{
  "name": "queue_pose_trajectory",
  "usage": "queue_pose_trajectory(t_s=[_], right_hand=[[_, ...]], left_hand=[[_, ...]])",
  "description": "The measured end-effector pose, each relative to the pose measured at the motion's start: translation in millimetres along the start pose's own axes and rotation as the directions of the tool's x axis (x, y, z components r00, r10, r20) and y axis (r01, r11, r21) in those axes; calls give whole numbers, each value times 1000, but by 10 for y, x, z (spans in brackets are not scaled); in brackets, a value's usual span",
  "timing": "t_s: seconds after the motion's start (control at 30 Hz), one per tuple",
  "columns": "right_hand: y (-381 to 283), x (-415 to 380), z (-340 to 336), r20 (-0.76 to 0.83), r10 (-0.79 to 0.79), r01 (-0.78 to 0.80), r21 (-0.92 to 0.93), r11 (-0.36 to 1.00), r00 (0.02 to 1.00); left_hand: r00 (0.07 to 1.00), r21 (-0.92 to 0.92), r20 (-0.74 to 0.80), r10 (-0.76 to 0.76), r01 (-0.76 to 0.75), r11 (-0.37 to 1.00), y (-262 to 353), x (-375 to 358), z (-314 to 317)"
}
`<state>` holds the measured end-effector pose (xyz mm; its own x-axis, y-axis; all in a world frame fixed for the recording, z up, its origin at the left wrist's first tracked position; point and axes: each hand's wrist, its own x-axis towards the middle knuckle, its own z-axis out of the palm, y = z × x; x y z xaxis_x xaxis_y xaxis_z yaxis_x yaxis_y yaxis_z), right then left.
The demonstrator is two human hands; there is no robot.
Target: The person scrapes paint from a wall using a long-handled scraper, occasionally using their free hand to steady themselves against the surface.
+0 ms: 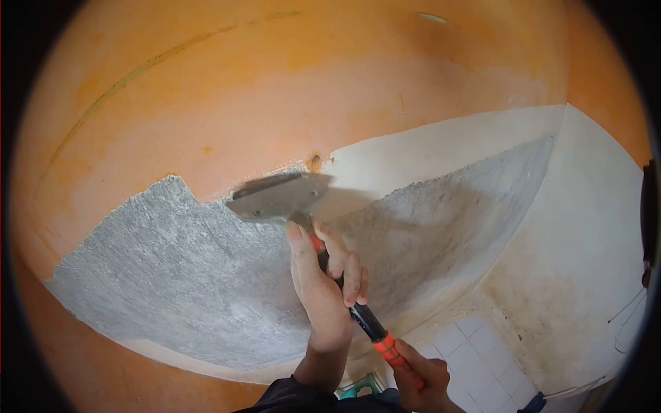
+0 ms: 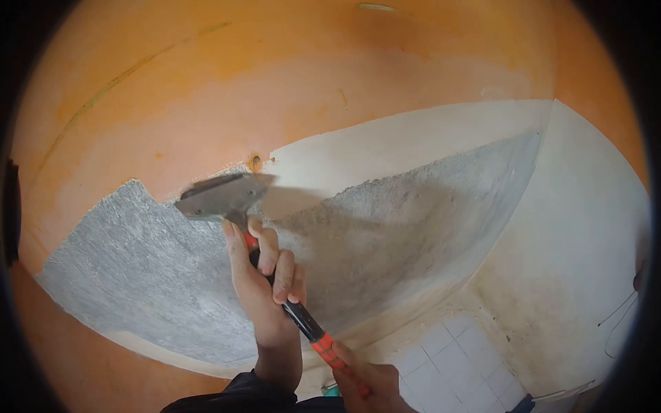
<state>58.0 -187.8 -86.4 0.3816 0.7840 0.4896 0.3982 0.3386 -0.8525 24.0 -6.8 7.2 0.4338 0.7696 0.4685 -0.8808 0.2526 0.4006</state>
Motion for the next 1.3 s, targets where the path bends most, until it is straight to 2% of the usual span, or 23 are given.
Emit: queue_pose_trajectory(t_s=[0.13,0.2,0.23,0.27,0.33,0.37,0.4,0.47,0.5,0.57,0.6,0.67,0.7,0.77,0.9,1.07,1.2,1.23,1.3], right_hand=[[-95,27,-45,-15,-47,48,59,997,999],[-93,-38,-34,23,105,-105,17,994,994],[-48,1,-26,-12,-15,16,47,999,1000],[-81,2,-61,-10,-8,8,46,999,1000],[-183,17,-143,104,186,-189,21,982,977],[-168,93,20,-86,-133,138,54,989,987],[-126,76,26,-86,-140,146,57,988,986],[-68,14,17,-25,-17,16,-42,999,1000],[-40,9,-17,-24,-8,7,-41,999,1000],[-69,97,-86,-44,-137,128,-163,978,990],[-36,69,-105,-37,-134,127,-160,979,990],[85,-42,-101,-38,12,-18,-148,989,999],[144,-68,-76,-33,4,-9,-149,989,999],[254,-167,21,-11,104,-105,-128,986,995],[564,-325,156,-5,106,-106,-120,987,994],[850,-517,214,80,270,-262,-104,960,959],[787,-495,206,108,219,-206,-120,971,970],[780,-468,220,97,159,-152,-82,985,982],[826,-480,224,104,180,-173,-70,982,978]], left_hand=[[999,15,-48,14,-13,1000,-14,-49,-14],[999,-6,-33,1,-2,1000,2,-25,-11],[999,38,-41,-11,13,999,27,-11,29],[998,82,-58,-24,29,996,36,-20,48],[997,28,-76,-22,24,999,19,-43,50],[997,-23,-77,-16,15,1000,14,-27,54],[997,-20,-71,-11,10,1000,10,-23,24],[1000,-6,-24,1,-1,1000,-9,-30,-20],[999,-6,-32,-4,4,1000,-19,-28,-17],[998,3,-68,-3,4,1000,12,12,101],[997,4,-74,1,-1,1000,-3,-14,79],[997,33,-77,-7,9,999,-73,-82,-56],[997,33,-74,2,1,999,-103,-94,-144],[997,-30,-13,-70,69,997,-153,-166,-361],[988,50,-81,-128,132,990,-216,-319,-648],[974,171,-152,-169,195,966,-318,-513,-896],[966,140,-162,-200,223,965,-295,-514,-875],[973,109,-130,-193,207,972,-289,-485,-837],[971,111,-152,-185,203,973,-293,-503,-841]])
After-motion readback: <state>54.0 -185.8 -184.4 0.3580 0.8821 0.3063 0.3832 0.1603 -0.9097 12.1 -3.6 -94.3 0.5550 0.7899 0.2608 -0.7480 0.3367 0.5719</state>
